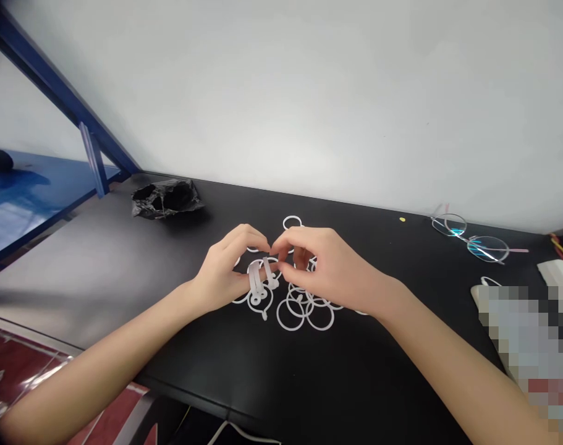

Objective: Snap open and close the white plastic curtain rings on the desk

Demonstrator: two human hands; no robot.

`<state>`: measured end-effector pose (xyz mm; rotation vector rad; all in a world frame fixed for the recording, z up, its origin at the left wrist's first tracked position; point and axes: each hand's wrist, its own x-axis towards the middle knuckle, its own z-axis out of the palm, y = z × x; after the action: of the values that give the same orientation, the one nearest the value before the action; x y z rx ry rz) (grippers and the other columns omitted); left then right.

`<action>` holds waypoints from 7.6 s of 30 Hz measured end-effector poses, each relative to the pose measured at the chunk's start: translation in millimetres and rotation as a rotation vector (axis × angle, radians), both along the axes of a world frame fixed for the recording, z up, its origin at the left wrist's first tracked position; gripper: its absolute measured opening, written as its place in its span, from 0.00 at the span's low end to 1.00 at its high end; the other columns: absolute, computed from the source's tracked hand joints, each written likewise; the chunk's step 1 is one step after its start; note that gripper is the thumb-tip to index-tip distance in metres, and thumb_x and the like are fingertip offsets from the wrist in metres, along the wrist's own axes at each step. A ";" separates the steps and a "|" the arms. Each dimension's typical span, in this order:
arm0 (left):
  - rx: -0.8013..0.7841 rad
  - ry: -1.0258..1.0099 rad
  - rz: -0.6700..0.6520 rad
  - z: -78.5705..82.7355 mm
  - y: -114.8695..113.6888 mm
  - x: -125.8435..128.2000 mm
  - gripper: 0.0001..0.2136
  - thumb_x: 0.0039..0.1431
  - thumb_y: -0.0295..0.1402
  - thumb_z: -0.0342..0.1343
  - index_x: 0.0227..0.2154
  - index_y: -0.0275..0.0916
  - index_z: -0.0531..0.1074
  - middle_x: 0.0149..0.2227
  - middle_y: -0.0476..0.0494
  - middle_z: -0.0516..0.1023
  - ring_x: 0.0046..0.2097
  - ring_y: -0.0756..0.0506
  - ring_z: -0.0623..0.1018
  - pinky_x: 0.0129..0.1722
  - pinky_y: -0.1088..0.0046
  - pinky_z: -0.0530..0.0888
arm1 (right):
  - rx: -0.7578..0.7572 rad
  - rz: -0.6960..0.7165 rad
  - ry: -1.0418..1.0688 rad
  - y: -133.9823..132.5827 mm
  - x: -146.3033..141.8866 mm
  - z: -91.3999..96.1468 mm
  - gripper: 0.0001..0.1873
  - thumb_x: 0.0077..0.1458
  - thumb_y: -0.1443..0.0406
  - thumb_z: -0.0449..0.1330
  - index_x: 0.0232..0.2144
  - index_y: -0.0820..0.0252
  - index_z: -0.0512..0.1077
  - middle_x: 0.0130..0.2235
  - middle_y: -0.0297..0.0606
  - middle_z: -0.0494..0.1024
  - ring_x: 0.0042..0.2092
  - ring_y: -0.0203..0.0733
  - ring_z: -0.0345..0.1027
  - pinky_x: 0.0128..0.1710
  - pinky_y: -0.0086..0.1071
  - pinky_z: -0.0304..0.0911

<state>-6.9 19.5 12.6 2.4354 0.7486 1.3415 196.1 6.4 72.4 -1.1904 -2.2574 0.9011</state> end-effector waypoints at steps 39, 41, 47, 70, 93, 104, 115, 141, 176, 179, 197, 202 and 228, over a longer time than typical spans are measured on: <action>-0.560 0.527 -0.074 10.9 37.0 -73.1 0.05 0.50 0.23 0.50 0.22 0.36 0.67 0.28 0.49 0.74 0.29 0.50 0.71 0.30 0.76 0.66 | 0.223 0.033 -0.226 6.1 -16.2 -42.9 0.06 0.57 0.71 0.57 0.28 0.59 0.70 0.30 0.35 0.74 0.35 0.41 0.67 0.45 0.41 0.61; -0.506 0.453 -0.081 10.9 32.8 -61.8 0.06 0.54 0.24 0.53 0.22 0.36 0.66 0.29 0.48 0.74 0.31 0.50 0.73 0.32 0.75 0.68 | 0.175 -0.026 -0.142 7.2 -12.6 -35.5 0.06 0.57 0.69 0.58 0.28 0.58 0.71 0.31 0.35 0.76 0.35 0.41 0.68 0.41 0.39 0.62; -0.183 0.291 0.044 7.4 21.4 -37.6 0.09 0.62 0.34 0.56 0.27 0.37 0.67 0.38 0.42 0.75 0.37 0.48 0.75 0.37 0.71 0.72 | -0.023 -0.290 0.145 14.6 0.3 -25.5 0.09 0.53 0.59 0.64 0.30 0.59 0.75 0.31 0.36 0.77 0.33 0.40 0.70 0.33 0.36 0.65; 0.042 0.091 -0.018 2.3 10.6 -25.0 0.02 0.62 0.30 0.57 0.36 0.38 0.70 0.39 0.40 0.76 0.39 0.47 0.76 0.37 0.70 0.74 | -0.221 -0.044 0.296 7.4 -7.2 -20.0 0.08 0.53 0.60 0.64 0.33 0.58 0.78 0.34 0.37 0.79 0.35 0.40 0.73 0.38 0.37 0.70; -0.031 0.212 -0.033 0.0 6.3 -21.0 0.14 0.70 0.32 0.42 0.48 0.34 0.70 0.42 0.36 0.77 0.41 0.44 0.74 0.42 0.64 0.73 | 0.047 -0.237 0.359 -4.2 -5.3 -26.9 0.13 0.60 0.69 0.45 0.28 0.57 0.67 0.14 0.24 0.55 0.16 0.32 0.46 0.18 0.30 0.45; -0.877 -0.414 -0.318 -9.4 3.8 -5.3 0.16 0.67 0.42 0.47 0.51 0.41 0.71 0.50 0.37 0.78 0.52 0.42 0.77 0.49 0.62 0.76 | 0.169 -0.021 0.416 -9.6 -10.5 -30.1 0.13 0.65 0.64 0.45 0.36 0.58 0.69 0.36 0.39 0.73 0.30 0.37 0.65 0.29 0.35 0.63; -1.220 -0.659 -0.455 0.4 -29.9 16.9 0.20 0.53 0.46 0.60 0.44 0.38 0.74 0.44 0.38 0.77 0.38 0.45 0.76 0.35 0.71 0.72 | 0.109 -0.127 0.433 -35.9 -51.5 -47.8 0.15 0.44 0.68 0.70 0.35 0.58 0.70 0.37 0.36 0.76 0.26 0.32 0.66 0.24 0.29 0.67; -0.739 0.000 -0.297 3.0 -14.3 -6.1 0.16 0.57 0.30 0.53 0.49 0.35 0.69 0.28 0.48 0.78 0.29 0.49 0.77 0.30 0.75 0.72 | -0.725 0.041 0.522 -22.4 -37.2 -24.8 0.15 0.56 0.57 0.64 0.27 0.65 0.77 0.28 0.40 0.82 0.23 0.35 0.75 0.19 0.23 0.65; -0.554 -0.182 -0.215 12.0 -30.7 -9.8 0.14 0.67 0.37 0.47 0.42 0.35 0.74 0.22 0.49 0.77 0.23 0.52 0.75 0.26 0.79 0.71 | -0.311 0.163 0.417 -51.2 -38.8 -5.9 0.22 0.69 0.59 0.42 0.32 0.62 0.71 0.20 0.29 0.64 0.21 0.31 0.61 0.25 0.28 0.63; -0.391 -0.106 -0.161 2.1 -25.2 -11.6 0.13 0.64 0.33 0.51 0.49 0.36 0.70 0.23 0.52 0.77 0.24 0.53 0.74 0.28 0.79 0.72 | -0.451 0.156 0.420 -46.0 -36.8 -2.9 0.23 0.69 0.55 0.45 0.31 0.63 0.70 0.19 0.28 0.65 0.20 0.31 0.61 0.26 0.29 0.65; -0.588 -0.017 -0.129 7.6 -25.1 -11.4 0.16 0.68 0.35 0.42 0.34 0.37 0.75 0.32 0.46 0.80 0.32 0.50 0.78 0.34 0.77 0.73 | 0.151 0.280 0.348 -46.7 -39.6 -16.2 0.20 0.67 0.65 0.45 0.27 0.61 0.71 0.22 0.31 0.66 0.24 0.32 0.60 0.26 0.26 0.59; -0.560 0.017 -0.163 0.2 -19.6 -13.1 0.13 0.63 0.40 0.50 0.36 0.36 0.74 0.34 0.45 0.80 0.32 0.49 0.77 0.34 0.75 0.73 | -0.004 0.226 0.234 -41.6 -38.2 -14.6 0.22 0.68 0.61 0.45 0.26 0.60 0.71 0.21 0.30 0.66 0.23 0.32 0.62 0.27 0.27 0.60; -1.129 0.824 0.181 46.3 76.8 -140.0 0.30 0.51 0.48 0.59 0.53 0.37 0.63 0.26 0.50 0.74 0.27 0.47 0.74 0.29 0.74 0.70 | -0.108 -0.325 0.335 8.0 -0.6 -2.7 0.19 0.58 0.53 0.59 0.43 0.60 0.76 0.24 0.36 0.77 0.27 0.38 0.72 0.29 0.34 0.69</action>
<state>-146.9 96.4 58.9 1.8342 1.4052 -0.2244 195.4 14.4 69.7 -1.2946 -1.7127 1.0134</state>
